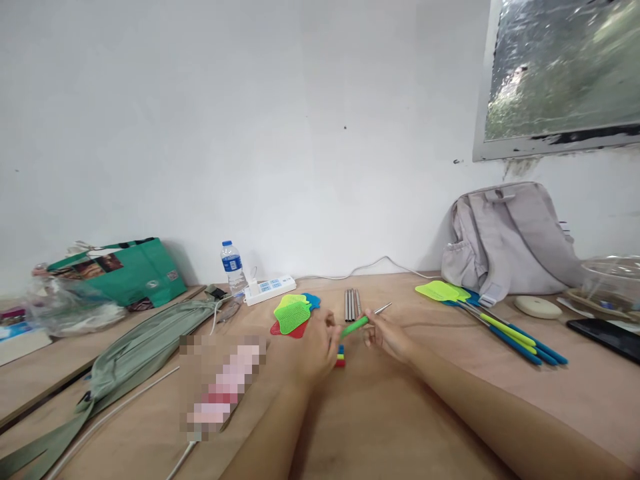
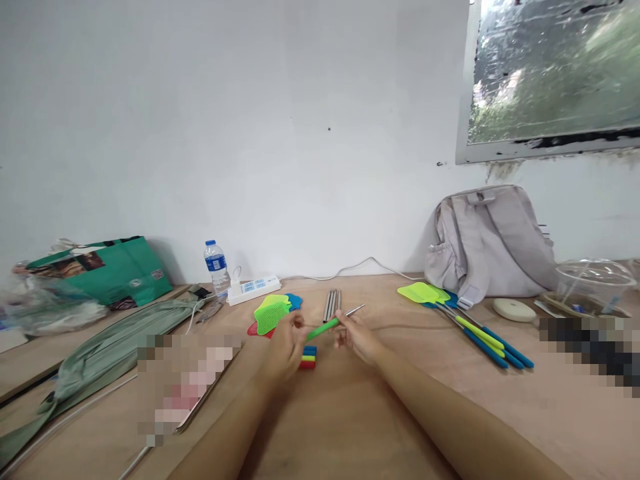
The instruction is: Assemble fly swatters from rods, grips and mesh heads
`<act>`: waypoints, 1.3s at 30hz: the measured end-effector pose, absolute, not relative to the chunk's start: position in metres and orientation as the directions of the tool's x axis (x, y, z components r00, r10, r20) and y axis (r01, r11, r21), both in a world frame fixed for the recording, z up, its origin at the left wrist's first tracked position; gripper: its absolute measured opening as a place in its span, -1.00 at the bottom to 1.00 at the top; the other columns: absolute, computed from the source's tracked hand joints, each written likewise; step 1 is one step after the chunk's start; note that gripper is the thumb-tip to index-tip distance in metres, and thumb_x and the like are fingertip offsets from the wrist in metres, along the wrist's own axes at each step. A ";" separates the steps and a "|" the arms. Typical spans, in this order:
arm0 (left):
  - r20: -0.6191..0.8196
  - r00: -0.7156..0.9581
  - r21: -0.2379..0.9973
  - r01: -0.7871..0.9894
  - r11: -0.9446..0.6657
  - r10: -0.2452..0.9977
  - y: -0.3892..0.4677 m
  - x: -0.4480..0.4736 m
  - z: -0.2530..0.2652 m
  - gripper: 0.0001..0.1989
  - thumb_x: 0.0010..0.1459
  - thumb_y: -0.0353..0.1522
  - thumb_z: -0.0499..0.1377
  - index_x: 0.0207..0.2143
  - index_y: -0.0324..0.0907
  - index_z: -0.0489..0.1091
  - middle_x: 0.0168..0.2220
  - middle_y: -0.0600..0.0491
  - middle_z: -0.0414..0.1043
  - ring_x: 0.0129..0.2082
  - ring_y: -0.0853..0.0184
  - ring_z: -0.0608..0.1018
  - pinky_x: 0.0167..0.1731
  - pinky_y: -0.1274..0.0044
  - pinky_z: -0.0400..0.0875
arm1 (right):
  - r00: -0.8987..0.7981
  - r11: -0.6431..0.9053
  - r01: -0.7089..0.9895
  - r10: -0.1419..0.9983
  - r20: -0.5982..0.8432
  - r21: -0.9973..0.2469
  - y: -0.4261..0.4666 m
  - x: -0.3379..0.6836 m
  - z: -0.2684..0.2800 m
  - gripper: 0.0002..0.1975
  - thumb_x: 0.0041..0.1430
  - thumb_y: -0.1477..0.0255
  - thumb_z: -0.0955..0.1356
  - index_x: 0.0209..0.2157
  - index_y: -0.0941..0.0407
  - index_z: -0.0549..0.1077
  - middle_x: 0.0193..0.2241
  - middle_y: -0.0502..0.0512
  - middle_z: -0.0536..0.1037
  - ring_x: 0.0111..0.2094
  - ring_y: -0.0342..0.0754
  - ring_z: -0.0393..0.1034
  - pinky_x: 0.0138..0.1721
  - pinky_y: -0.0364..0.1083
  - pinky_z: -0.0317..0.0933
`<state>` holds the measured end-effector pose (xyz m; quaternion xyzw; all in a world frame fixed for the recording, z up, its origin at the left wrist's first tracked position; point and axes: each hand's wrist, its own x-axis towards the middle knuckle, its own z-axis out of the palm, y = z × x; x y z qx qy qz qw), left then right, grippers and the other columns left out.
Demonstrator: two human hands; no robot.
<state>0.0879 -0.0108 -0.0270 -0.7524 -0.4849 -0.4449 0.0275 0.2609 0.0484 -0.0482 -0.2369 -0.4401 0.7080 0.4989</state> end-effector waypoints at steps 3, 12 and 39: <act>0.717 -0.086 0.514 0.736 -0.441 0.692 0.004 0.064 -0.027 -0.77 0.19 -0.41 -0.21 -0.16 -0.19 0.14 -0.21 -0.04 0.30 -0.14 0.33 0.37 -0.09 0.43 0.23 | -0.181 -0.061 -0.598 0.982 0.061 -0.799 0.062 0.273 -0.053 -0.70 -0.16 0.22 0.42 -0.54 0.11 0.28 -0.69 -0.12 0.34 -0.75 -0.24 0.15 -0.78 -0.23 0.02; 0.341 -0.191 0.433 0.901 0.027 0.920 0.040 0.007 -0.055 -0.44 -0.12 -0.57 0.00 0.03 -0.33 0.11 0.04 -0.20 0.19 0.09 0.13 0.20 0.06 0.37 0.05 | 0.074 0.002 -0.712 0.995 -0.072 -0.702 0.090 0.333 -0.058 -0.64 0.08 0.21 0.26 -0.65 0.10 0.11 -0.82 -0.20 0.11 -0.82 -0.31 -0.02 -0.78 -0.28 -0.03; 0.299 0.021 0.306 0.945 -0.117 0.954 0.035 0.009 -0.040 -0.49 0.10 -0.24 -0.08 0.08 -0.30 0.08 -0.03 -0.18 0.31 -0.03 0.14 0.36 -0.12 0.40 0.25 | -0.098 -0.197 -0.530 0.980 -0.172 -0.825 0.036 0.356 -0.067 -0.92 -0.07 0.55 0.27 -0.57 0.13 0.27 -0.71 -0.10 0.31 -0.70 -0.24 0.26 -0.75 -0.28 0.03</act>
